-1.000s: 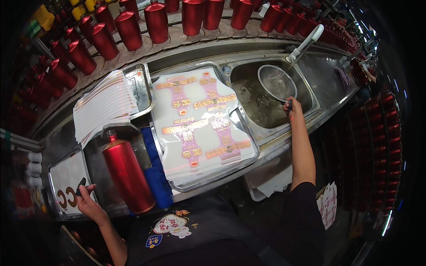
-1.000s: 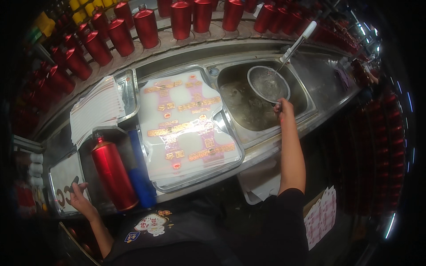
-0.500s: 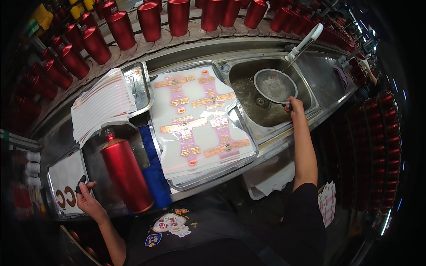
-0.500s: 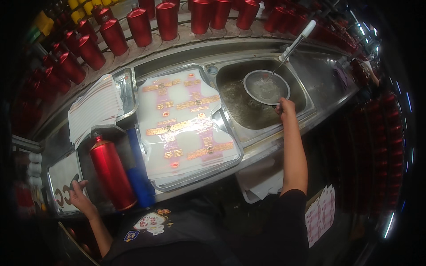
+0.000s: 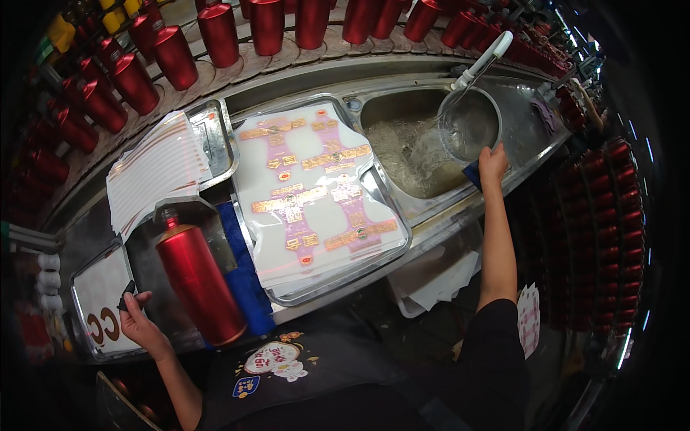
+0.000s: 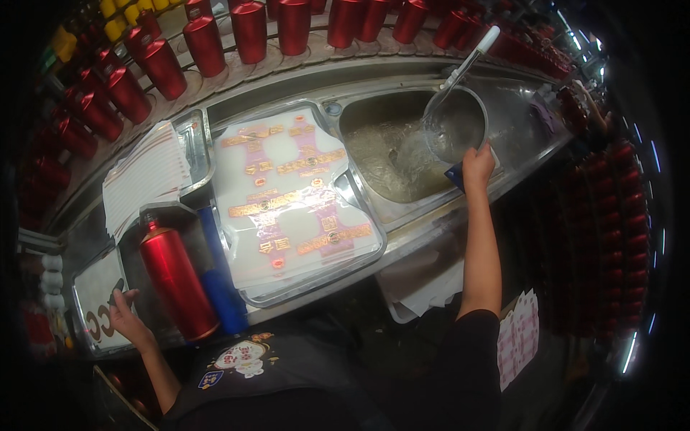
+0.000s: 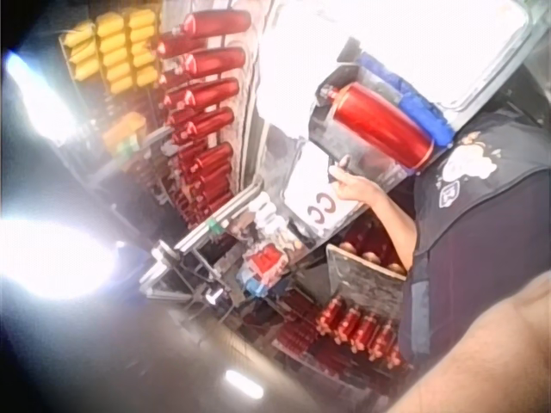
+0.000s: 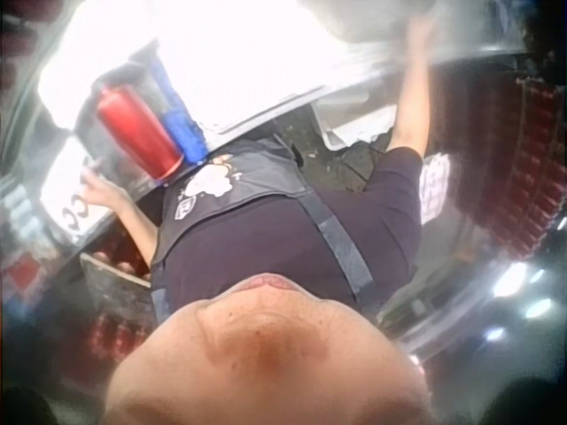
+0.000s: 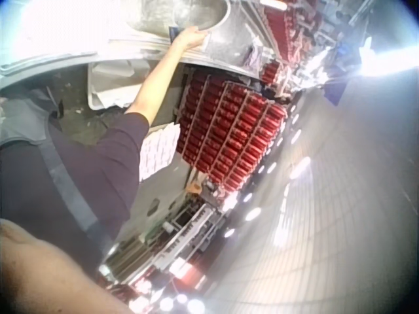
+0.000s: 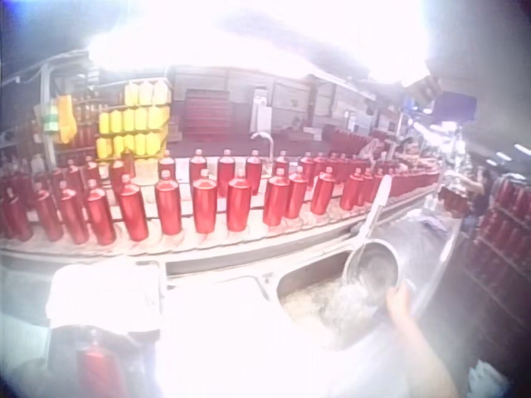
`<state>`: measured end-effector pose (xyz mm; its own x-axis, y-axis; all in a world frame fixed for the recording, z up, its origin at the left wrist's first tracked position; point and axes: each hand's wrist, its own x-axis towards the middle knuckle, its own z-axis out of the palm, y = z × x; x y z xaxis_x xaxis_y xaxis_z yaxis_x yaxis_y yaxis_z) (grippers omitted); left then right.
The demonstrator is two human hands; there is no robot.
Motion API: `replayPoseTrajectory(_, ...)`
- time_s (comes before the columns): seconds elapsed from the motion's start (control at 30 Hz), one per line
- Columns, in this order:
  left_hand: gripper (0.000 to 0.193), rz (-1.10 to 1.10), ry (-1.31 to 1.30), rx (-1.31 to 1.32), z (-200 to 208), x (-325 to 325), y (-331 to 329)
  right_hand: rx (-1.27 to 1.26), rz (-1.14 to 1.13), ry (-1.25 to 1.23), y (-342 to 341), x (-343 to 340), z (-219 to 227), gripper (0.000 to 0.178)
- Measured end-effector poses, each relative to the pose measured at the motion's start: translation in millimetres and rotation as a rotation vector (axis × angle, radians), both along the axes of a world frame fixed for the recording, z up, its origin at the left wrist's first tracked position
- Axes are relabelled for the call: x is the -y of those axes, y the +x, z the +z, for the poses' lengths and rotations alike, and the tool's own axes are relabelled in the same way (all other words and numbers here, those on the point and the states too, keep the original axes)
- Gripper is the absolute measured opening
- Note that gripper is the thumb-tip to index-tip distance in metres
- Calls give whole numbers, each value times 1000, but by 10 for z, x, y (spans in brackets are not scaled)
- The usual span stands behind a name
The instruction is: The person applies a paper label to a red cylindrical bottle, smooths it around the surface, and then places the bottle on a nearby rack. The person also rinses a metal strainer under running water and sets it aside.
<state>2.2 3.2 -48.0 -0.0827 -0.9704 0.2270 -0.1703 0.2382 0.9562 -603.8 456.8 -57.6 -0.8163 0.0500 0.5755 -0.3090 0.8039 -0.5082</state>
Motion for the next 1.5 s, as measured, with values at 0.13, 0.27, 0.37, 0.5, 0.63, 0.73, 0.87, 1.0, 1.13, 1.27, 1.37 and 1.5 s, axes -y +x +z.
replayPoseTrajectory(0.13, 28, 12, 20, -16, 5, -6, -1, 138, -143, 207, 153, 38, 202, 55)
replayPoseTrajectory(0.27, 28, 5, 17, -45, -39, 19, 62, 105, -192, 189, 28, -46, 125, 52)
replayPoseTrajectory(0.37, 28, -5, 24, -38, -100, 49, 133, 174, -194, 48, -188, -91, -136, 45)
replayPoseTrajectory(0.5, 31, 4, 33, -19, -122, 84, 136, 463, -204, -607, -414, 29, -553, 28)
replayPoseTrajectory(0.63, 30, 14, -18, -16, -5, 41, 29, 769, -51, -1197, -447, 266, -739, 21)
replayPoseTrajectory(0.73, 37, 99, -19, 163, 134, -55, -29, 771, 27, -1326, -384, 398, -719, 17)
replayPoseTrajectory(0.87, 34, 107, -3, 78, 259, -148, -90, 757, 70, -1348, -353, 464, -657, 11)
replayPoseTrajectory(1.0, 34, 103, 25, 42, 275, -179, -116, 734, 50, -1345, -350, 437, -665, 9)
replayPoseTrajectory(1.13, 36, 78, -31, 73, 250, -175, -128, 752, 34, -1272, -360, 373, -712, 16)
replayPoseTrajectory(1.27, 36, 82, -39, 102, 240, -154, -126, 774, 47, -1369, -367, 355, -739, 17)
replayPoseTrajectory(1.37, 36, 75, -57, 108, 234, -143, -136, 786, 31, -1344, -373, 383, -740, 17)
replayPoseTrajectory(1.5, 37, 91, -49, 96, 234, -153, -146, 785, 77, -1327, -363, 400, -727, 17)
